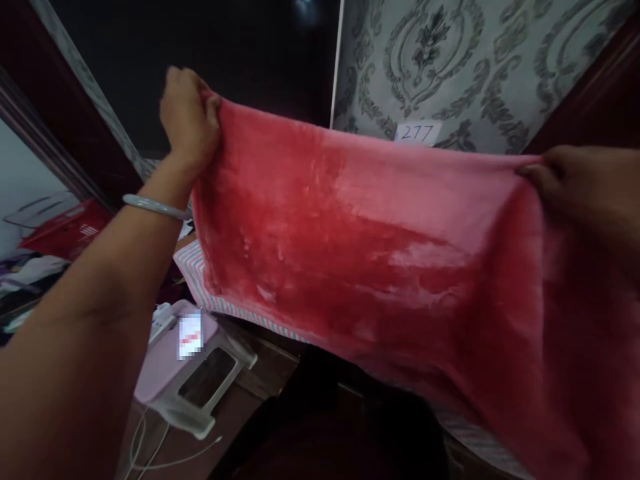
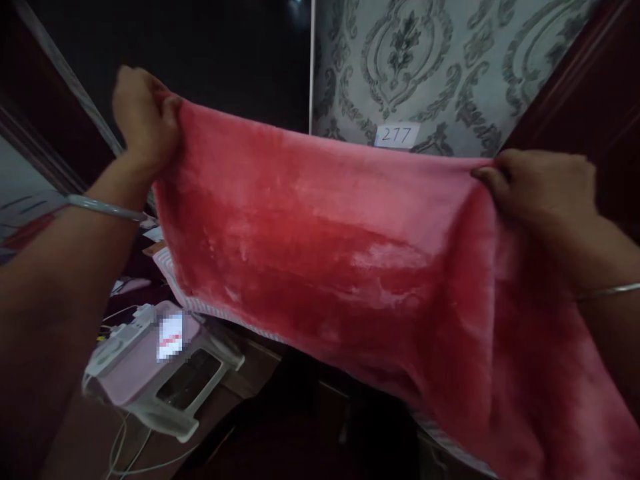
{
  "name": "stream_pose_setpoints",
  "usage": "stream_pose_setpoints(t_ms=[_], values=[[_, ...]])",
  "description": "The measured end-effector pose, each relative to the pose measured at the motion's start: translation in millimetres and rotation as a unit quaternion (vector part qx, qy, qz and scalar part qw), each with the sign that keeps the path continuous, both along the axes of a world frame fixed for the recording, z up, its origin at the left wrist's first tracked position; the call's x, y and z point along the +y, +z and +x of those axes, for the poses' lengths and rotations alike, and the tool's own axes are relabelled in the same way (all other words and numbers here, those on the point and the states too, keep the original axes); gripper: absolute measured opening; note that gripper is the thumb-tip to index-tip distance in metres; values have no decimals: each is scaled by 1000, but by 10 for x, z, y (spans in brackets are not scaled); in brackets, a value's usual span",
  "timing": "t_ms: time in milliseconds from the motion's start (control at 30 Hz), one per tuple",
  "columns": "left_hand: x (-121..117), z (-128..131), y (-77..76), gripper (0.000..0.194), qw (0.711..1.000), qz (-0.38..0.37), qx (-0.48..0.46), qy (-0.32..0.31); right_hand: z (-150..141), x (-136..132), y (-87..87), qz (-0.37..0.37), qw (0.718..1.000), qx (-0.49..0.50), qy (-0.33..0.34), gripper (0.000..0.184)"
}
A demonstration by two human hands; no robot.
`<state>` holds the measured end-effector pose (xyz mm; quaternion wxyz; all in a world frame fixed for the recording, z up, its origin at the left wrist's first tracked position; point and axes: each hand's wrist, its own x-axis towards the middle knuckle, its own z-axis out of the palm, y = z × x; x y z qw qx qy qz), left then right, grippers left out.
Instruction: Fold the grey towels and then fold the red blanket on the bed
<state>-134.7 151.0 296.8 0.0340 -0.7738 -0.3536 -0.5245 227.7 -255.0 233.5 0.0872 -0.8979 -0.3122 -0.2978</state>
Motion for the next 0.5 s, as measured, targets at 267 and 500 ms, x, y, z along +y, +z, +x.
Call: stream_pose_setpoints(t_ms=[267, 500], values=[[970, 919, -1253, 41, 984, -157, 29, -78, 533, 906, -784, -141, 989, 35, -2, 44], [1482, 1428, -2009, 36, 970, -229, 53, -70, 926, 1247, -1208, -205, 973, 108, -23, 47]])
